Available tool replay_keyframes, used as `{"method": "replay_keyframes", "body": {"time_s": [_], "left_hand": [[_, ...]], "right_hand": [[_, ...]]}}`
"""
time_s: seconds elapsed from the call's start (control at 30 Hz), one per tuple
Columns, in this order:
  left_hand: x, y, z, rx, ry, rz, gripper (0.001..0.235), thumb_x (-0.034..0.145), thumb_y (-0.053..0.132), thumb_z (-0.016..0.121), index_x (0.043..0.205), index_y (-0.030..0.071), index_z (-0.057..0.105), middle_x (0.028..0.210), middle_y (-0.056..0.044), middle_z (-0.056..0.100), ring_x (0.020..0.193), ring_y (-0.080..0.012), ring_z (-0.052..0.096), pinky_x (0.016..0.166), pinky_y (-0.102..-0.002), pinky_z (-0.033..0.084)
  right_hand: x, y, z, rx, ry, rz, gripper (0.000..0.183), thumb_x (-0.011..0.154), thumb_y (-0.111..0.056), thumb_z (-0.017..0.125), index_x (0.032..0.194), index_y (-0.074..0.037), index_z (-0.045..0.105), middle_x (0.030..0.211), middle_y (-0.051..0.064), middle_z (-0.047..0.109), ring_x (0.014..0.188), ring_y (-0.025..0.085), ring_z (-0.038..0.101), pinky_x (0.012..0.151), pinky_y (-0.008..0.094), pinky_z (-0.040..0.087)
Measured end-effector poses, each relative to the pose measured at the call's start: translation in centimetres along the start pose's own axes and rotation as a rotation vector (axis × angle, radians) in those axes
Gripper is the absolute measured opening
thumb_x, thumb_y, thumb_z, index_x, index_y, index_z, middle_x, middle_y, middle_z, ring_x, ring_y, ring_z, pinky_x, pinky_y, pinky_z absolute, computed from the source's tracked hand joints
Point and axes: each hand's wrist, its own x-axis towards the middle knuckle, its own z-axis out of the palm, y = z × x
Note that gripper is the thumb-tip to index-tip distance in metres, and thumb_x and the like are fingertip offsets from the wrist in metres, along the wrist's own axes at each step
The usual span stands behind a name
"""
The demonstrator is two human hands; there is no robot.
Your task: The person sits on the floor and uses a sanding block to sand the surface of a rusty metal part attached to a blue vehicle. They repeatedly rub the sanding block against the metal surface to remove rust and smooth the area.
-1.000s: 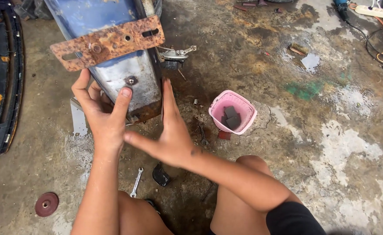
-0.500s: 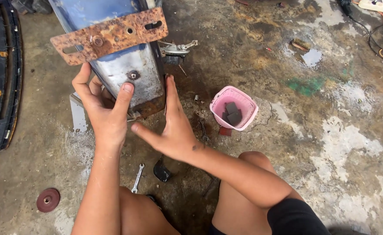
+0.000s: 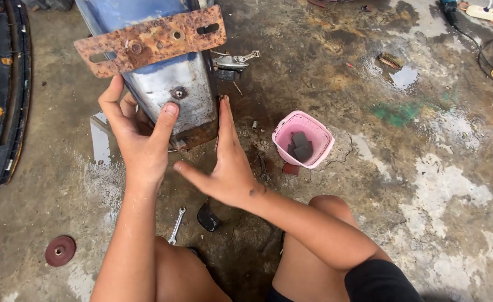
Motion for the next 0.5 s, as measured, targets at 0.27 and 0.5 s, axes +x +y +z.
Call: {"method": "replay_keyframes", "body": {"time_s": [0.27, 0.5], "left_hand": [[-0.4, 0.3, 0.3, 0.024, -0.009, 0.017, 0.064, 0.101, 0.015, 0.074, 0.147, 0.017, 0.029, 0.133, -0.011, 0.057, 0.109, -0.0166, 0.062, 0.094, -0.03, 0.052], [-0.1, 0.5, 0.5, 0.008, 0.002, 0.02, 0.065, 0.1, 0.011, 0.074, 0.147, 0.016, 0.028, 0.132, -0.013, 0.057, 0.113, -0.0184, 0.061, 0.098, -0.031, 0.053]], "right_hand": [[-0.6, -2.1, -0.7, -0.056, -0.081, 0.057, 0.119, 0.085, -0.048, 0.069, 0.155, 0.005, -0.01, 0.167, 0.03, -0.01, 0.159, 0.041, -0.002, 0.13, 0.051, 0.009], [-0.2, -2.2, -0.4, -0.094, -0.062, -0.036, 0.122, 0.084, -0.049, 0.071, 0.155, 0.004, -0.013, 0.167, 0.032, -0.013, 0.16, 0.044, -0.005, 0.131, 0.054, 0.007]]}}
